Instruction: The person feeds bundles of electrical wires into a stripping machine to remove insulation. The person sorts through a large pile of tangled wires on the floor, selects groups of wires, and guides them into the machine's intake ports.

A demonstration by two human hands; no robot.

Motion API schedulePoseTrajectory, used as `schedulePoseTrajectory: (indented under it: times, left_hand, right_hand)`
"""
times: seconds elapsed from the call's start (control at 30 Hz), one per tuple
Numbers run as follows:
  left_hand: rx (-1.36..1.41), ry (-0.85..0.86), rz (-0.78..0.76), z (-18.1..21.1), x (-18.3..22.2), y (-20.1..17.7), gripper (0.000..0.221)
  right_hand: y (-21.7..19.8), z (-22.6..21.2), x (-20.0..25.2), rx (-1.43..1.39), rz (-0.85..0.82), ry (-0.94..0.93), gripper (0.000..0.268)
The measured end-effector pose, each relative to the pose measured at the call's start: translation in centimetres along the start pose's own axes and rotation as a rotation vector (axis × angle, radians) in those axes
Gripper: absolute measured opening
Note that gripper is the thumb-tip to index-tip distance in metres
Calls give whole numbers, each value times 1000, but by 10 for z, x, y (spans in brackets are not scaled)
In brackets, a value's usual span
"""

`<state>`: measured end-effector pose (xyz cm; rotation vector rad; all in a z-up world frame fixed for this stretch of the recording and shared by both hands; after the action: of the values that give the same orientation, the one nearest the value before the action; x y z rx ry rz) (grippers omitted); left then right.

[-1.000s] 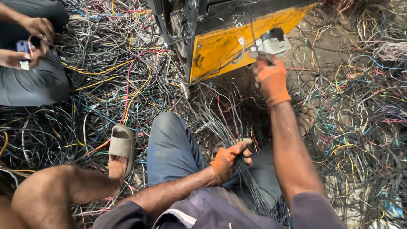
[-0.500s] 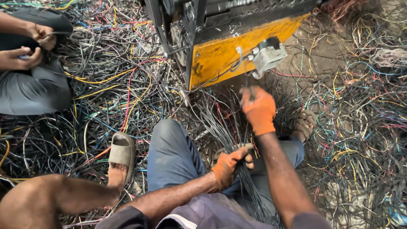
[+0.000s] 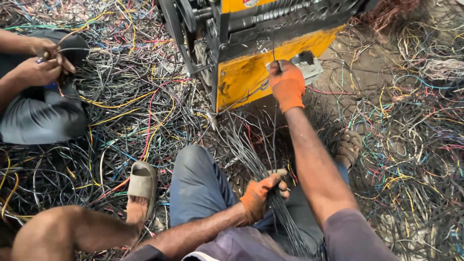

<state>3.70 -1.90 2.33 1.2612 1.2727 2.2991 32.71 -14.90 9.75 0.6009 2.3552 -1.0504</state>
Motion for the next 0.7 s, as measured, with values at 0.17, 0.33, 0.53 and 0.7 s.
schedulePoseTrajectory:
  times: [0.17, 0.33, 0.53, 0.7]
  left_hand:
    - [20, 6, 9, 2, 3, 2, 33]
    - [27, 1, -5, 3, 7, 4, 30]
    - [20, 13, -34, 4, 10, 10, 29]
    - [11, 32, 2, 5, 12, 8, 31]
  right_hand:
    - [-2, 0, 2, -25, -24, -73, 12]
    - [-10, 25, -16, 67, -14, -141, 12]
    - [14, 38, -63, 245, 31, -269, 19]
    - [44, 35, -70, 331, 109, -271, 24]
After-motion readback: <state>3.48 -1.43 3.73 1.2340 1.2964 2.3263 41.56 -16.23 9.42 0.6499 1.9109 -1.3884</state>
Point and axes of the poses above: each hand's wrist, its own x-axis away from the middle knuckle, its own y-axis out of the palm, z = x × y, the point moved 3 cm from there along -x, towards the middle knuckle, and after that the axes turned 7 degrees about z, right-handed, at the moved point
